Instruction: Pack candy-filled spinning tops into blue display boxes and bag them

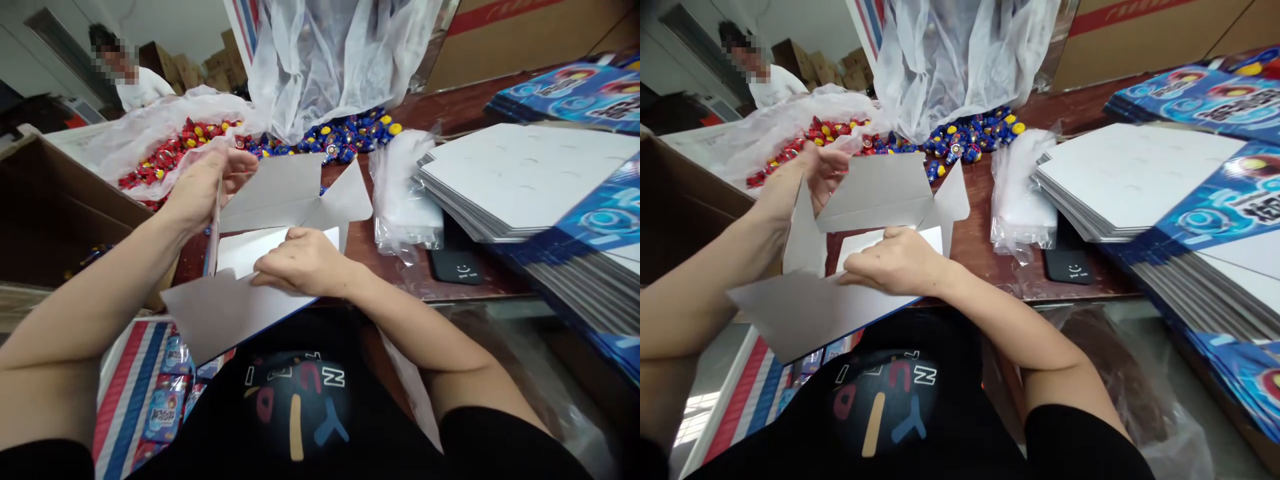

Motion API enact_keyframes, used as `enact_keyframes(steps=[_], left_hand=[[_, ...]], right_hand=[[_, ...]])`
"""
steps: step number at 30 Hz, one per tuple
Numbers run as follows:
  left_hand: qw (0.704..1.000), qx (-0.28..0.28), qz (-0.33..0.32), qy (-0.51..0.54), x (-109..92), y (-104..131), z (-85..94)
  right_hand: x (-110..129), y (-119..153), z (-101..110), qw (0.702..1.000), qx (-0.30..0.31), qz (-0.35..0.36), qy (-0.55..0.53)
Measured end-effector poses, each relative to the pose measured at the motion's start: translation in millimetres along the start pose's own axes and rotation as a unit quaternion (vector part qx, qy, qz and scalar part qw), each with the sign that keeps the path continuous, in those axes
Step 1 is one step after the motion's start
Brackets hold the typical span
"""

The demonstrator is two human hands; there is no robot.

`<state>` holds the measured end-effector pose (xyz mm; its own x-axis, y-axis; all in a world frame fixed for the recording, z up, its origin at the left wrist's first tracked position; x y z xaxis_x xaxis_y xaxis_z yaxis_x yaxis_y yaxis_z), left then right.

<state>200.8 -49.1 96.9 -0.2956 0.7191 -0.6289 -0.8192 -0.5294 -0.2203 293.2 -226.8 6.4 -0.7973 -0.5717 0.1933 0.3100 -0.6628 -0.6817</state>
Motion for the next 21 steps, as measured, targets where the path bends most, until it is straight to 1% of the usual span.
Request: enact_keyframes(steps=[1, 3, 5, 7, 8, 9, 10, 12, 13, 14, 15, 16, 17, 18, 19, 20, 21], left_hand=[[0.999, -0.014, -0.003, 0.051, -5.8, 6.3, 4.7], [0.989, -0.018, -0.001, 0.146, -11.3, 16.5, 17.7], [0.984, -0.027, -0.01, 0.173, -10.7, 24.1, 32.8], [0.982, -0.049, -0.02, 0.179, -5.9, 31.2, 44.3], [0.985, -0.058, -0.027, 0.163, -3.0, 35.3, 46.9], [0.99, -0.054, -0.032, 0.126, 0.2, 40.1, 46.2], [0.996, -0.038, -0.034, 0.079, 4.4, 45.7, 42.6], [1.0, 0.004, -0.015, -0.002, 17.1, 58.9, 30.8], [1.0, 0.019, 0.005, -0.015, 25.7, 66.0, 24.9], [0.999, 0.025, 0.033, -0.004, 35.2, 72.8, 20.2], [0.998, 0.018, 0.062, 0.029, 44.6, 79.0, 17.4], [0.994, 0.004, 0.082, 0.068, 52.8, 84.1, 16.3], [0.99, -0.007, 0.097, 0.103, 59.1, 88.1, 16.3], [0.985, -0.015, 0.109, 0.131, 63.3, 90.9, 17.2], [0.981, -0.023, 0.121, 0.152, 65.2, 92.8, 18.6], [0.977, -0.031, 0.132, 0.163, 64.9, 94.0, 20.1], [0.975, -0.038, 0.143, 0.168, 63.0, 94.7, 21.3]], right_hand=[[-6.1, 1.8, -2.3, 0.999, 0.002, -0.024, -0.025], [-19.8, 9.7, -4.3, 0.996, 0.002, -0.055, -0.075], [-30.9, 16.8, -5.6, 0.989, 0.02, -0.066, -0.131], [-37.8, 18.2, -9.1, 0.979, 0.06, -0.09, -0.175], [-39.6, 16.3, -12.2, 0.973, 0.087, -0.107, -0.187], [-40.3, 13.1, -16.2, 0.967, 0.115, -0.126, -0.191], [-39.9, 9.1, -20.8, 0.961, 0.142, -0.146, -0.189], [-35.8, 2.0, -30.5, 0.95, 0.189, -0.18, -0.17], [-32.1, 0.4, -34.1, 0.948, 0.207, -0.19, -0.153], [-27.8, 0.8, -35.2, 0.949, 0.211, -0.194, -0.129], [-23.1, 3.5, -32.9, 0.958, 0.194, -0.185, -0.101], [-19.0, 8.8, -26.2, 0.972, 0.149, -0.168, -0.071], [-16.8, 17.2, -15.1, 0.986, 0.073, -0.147, -0.041], [-18.0, 29.2, -0.1, 0.99, -0.035, -0.134, -0.014], [-23.9, 44.7, 16.1, 0.978, -0.16, -0.135, 0.001], [-35.1, 62.1, 29.6, 0.952, -0.268, -0.148, -0.003], [-51.2, 79.1, 37.9, 0.922, -0.347, -0.169, -0.024]])
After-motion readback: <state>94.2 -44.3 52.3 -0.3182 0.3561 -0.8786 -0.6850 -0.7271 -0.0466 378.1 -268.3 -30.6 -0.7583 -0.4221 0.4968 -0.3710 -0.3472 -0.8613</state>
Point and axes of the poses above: each hand's wrist, its own y-axis away from the middle knuckle, its own z-axis out of the back of the hand, x = y × z, the point moved 3 cm from there along -y, towards the middle knuckle, and after that the axes turned 1 degree about x, right-handed, at the moved point
